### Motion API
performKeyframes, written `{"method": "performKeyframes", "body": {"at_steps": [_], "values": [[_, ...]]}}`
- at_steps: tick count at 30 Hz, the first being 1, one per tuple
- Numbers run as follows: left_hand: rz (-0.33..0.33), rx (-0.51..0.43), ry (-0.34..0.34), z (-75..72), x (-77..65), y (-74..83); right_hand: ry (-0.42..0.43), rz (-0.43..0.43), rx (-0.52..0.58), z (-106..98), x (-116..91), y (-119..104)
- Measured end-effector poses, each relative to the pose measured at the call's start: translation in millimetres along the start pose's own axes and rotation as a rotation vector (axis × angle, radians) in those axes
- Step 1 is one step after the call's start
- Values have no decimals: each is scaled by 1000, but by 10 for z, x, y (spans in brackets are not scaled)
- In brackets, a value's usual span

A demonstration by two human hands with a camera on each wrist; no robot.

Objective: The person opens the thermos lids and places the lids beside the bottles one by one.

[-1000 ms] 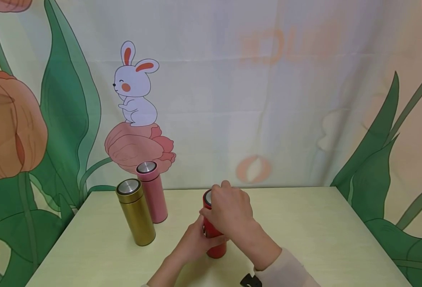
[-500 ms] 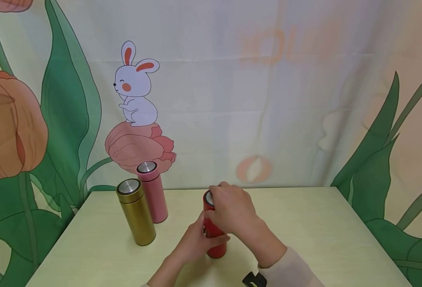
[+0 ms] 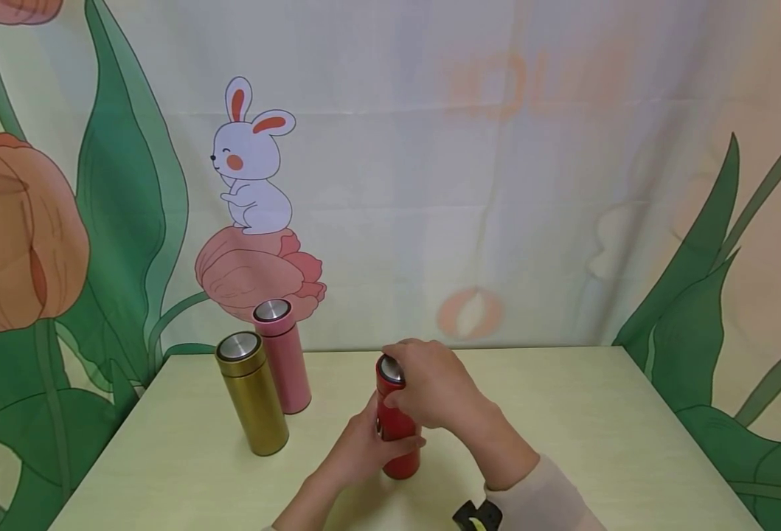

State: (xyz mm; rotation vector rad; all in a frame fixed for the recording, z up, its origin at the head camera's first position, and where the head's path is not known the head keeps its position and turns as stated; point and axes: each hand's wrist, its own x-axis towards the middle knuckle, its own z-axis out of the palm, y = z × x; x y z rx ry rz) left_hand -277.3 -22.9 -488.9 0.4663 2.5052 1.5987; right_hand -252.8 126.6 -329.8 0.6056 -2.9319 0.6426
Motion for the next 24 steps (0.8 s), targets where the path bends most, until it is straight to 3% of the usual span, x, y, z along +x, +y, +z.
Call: {"method": "performKeyframes", "body": {"at_steps": [9, 18, 24], "values": [[1, 3, 5, 5, 0, 2, -57, -9, 134, -33, 24, 110], [-10, -4, -5, 3, 1, 9, -127, -109, 230, -73, 44, 241], [-24, -15, -18, -9, -3, 31, -154, -131, 279, -92, 56, 296]]}}
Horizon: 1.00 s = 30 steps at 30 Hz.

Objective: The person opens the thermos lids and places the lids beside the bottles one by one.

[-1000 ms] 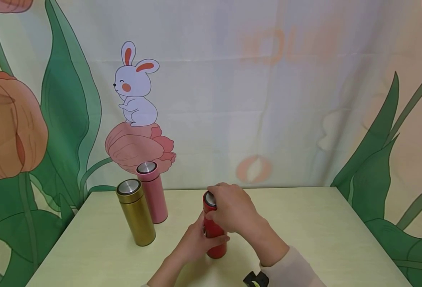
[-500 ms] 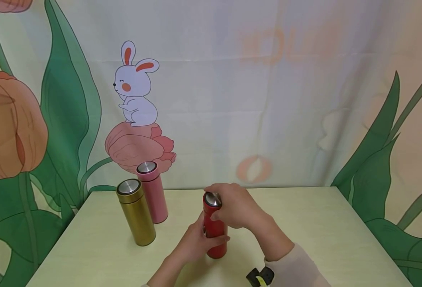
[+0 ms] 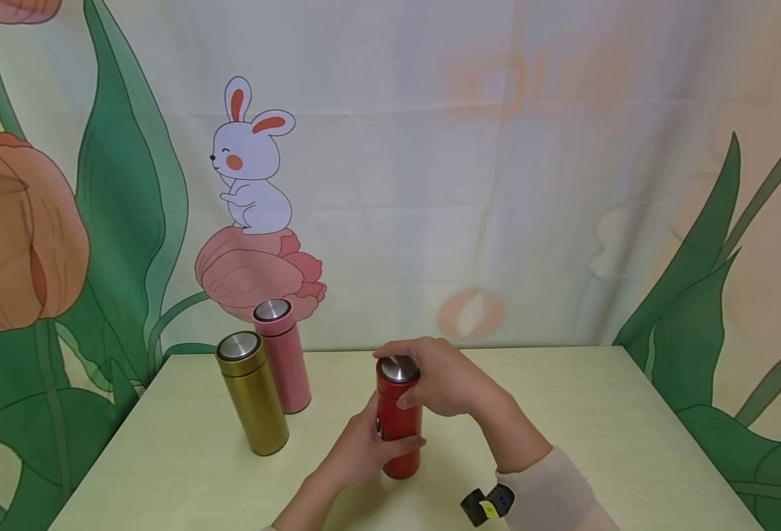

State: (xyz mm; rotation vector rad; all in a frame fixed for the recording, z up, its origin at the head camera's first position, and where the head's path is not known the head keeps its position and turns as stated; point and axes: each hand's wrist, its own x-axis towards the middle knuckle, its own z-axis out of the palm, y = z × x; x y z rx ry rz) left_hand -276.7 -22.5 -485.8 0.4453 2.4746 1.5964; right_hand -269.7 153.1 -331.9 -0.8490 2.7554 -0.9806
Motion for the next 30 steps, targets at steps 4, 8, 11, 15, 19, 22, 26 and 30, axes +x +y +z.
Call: {"method": "performKeyframes", "body": {"at_steps": [4, 8, 11, 15, 19, 22, 26, 30], "values": [[-10, -10, -4, -5, 2, 7, -3, 6, 14, -4, 1, 4], [-8, -11, -1, -4, 3, 6, 0, 15, 36, 2, 0, 13], [0, -8, 1, 0, 1, 2, 3, 21, 58, 9, 3, 34], [12, -5, 5, 5, -2, -6, 21, 15, 71, 31, 7, 68], [10, -7, 5, 7, -1, -17, 50, 3, 67, 69, 13, 93], [11, -4, 8, 11, 0, -27, 70, 0, 55, 90, 27, 98], [17, 3, 14, 11, -5, -32, 105, 11, 16, 104, 33, 86], [16, -1, 14, 6, -4, -28, 164, 46, -102, 119, 14, 49]]}}
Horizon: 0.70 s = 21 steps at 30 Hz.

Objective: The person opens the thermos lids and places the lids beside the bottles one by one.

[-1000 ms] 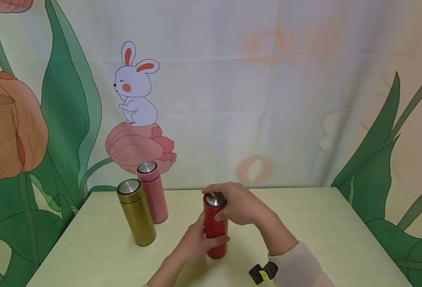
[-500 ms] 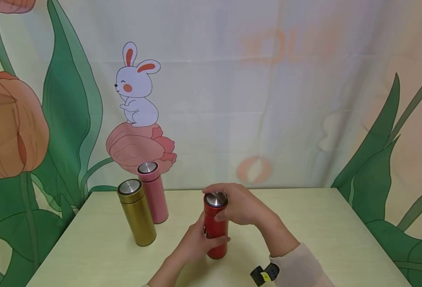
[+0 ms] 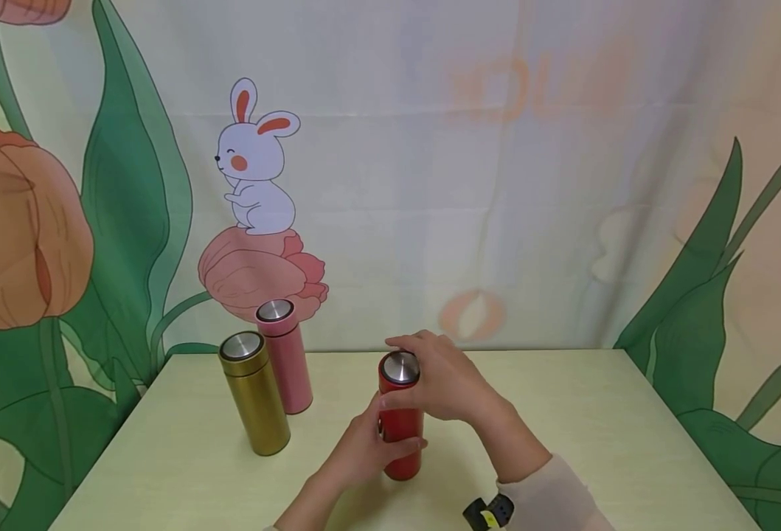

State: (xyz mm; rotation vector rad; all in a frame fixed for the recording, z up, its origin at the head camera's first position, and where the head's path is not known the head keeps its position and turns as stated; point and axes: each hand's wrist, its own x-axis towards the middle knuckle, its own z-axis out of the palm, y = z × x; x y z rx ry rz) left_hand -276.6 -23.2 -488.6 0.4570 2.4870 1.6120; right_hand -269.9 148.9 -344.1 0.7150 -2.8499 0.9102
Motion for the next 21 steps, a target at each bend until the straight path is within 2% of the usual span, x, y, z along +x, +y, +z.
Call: {"method": "performKeyframes", "body": {"at_steps": [7, 15, 21], "values": [[1, 6, 2, 3, -6, -5, 81, 101, -208, 37, -43, -106], [11, 39, 11, 2, -14, -16, 146, 188, -293, 144, -55, -267], [8, 55, 20, 3, -11, -10, 206, 204, -405, 218, -53, -333]]}}
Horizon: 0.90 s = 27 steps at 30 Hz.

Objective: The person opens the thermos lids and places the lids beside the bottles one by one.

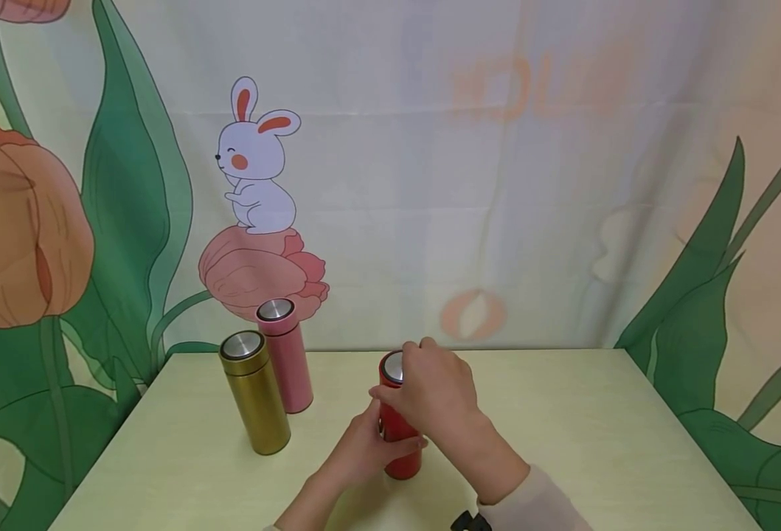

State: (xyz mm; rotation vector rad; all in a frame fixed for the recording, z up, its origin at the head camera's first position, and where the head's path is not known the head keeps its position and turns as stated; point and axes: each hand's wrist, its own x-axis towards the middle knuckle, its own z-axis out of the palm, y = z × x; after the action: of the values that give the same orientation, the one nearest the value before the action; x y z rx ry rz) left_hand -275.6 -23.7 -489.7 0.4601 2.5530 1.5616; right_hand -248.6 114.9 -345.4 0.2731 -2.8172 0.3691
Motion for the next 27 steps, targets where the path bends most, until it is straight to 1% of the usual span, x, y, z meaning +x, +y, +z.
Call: {"method": "performKeyframes", "body": {"at_steps": [4, 12, 22, 27], "values": [[-4, -16, -4, 0, 1, 12, 7, -2, -28, 5, 3, -25], [-10, -29, -16, 0, 7, 6, -21, -7, -46, -3, 11, -40], [-8, -44, -28, -5, 5, 0, -66, -36, -6, -29, 28, -6], [2, -42, -23, -7, -3, 8, -88, -72, 11, -51, 33, 23]]}}
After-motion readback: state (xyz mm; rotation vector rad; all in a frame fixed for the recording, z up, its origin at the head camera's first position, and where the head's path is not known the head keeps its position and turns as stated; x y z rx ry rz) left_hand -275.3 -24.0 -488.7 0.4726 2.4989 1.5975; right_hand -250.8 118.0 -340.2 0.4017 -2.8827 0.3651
